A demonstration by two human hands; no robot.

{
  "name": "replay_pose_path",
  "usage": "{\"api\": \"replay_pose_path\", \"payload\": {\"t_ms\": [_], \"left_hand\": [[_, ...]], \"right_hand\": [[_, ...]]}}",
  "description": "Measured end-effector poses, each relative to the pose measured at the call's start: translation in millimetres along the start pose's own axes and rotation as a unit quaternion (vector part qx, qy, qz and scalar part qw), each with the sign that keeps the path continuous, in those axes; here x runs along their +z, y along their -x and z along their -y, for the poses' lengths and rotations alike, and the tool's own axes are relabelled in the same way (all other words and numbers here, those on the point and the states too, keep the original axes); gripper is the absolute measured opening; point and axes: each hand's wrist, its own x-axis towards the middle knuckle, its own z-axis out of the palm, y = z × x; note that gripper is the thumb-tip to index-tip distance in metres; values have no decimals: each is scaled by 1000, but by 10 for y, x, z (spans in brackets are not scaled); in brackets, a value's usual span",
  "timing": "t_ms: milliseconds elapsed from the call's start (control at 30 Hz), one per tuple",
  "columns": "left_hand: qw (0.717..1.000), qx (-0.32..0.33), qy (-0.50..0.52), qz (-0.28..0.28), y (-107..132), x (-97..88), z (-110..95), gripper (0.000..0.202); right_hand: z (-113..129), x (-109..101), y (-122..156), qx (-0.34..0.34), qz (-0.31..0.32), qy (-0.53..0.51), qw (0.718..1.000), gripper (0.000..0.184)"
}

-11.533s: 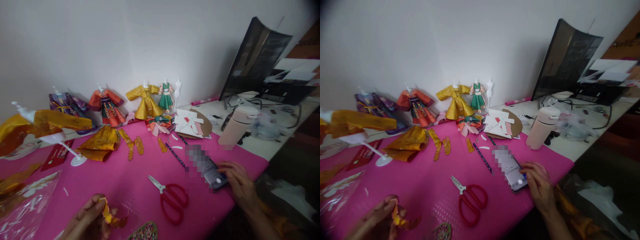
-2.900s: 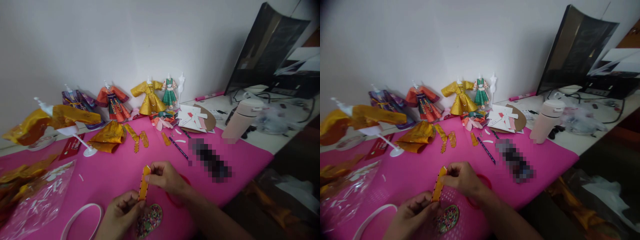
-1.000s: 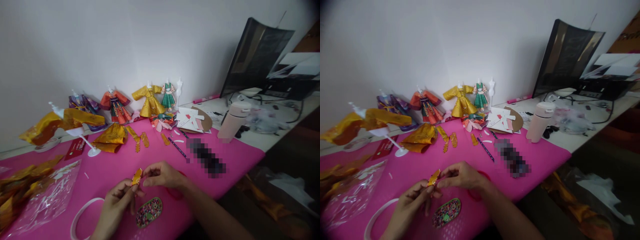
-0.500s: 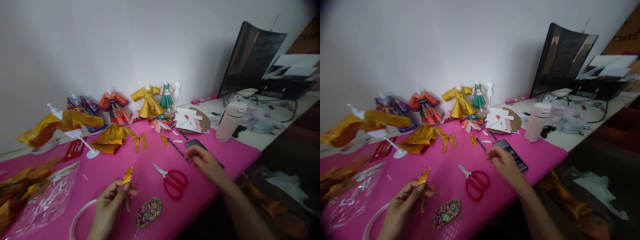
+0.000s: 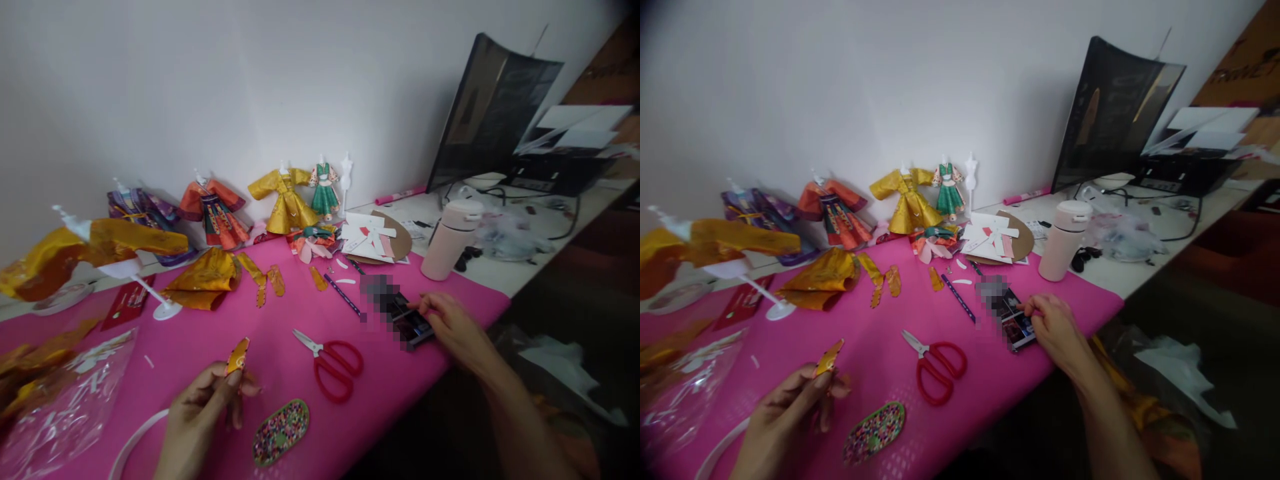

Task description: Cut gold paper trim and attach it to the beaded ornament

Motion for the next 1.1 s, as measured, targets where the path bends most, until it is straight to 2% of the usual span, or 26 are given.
{"api": "replay_pose_path", "payload": {"t_ms": [133, 333, 567, 833, 933, 1100], "left_hand": [[1000, -4, -5, 12, -6, 14, -1, 23], [1000, -5, -6, -18, 56, 115, -94, 18], [999, -4, -38, 28, -24, -21, 46, 24], [999, -22, -5, 25, -52, -84, 149, 23], [999, -31, 5, 20, -65, -101, 171, 24], [999, -36, 21, 9, -33, -46, 139, 25]], "right_hand": [[-37, 3, -4, 1, 9, 12, 1000, 11], [-117, 113, -27, -3, 23, 6, 1000, 15], [-190, 205, -98, -14, 34, -15, 999, 19], [-119, 217, -203, -13, 41, -35, 998, 20], [-120, 211, -217, -7, 30, -46, 998, 19], [-130, 168, -155, 24, -34, -60, 997, 15]]}}
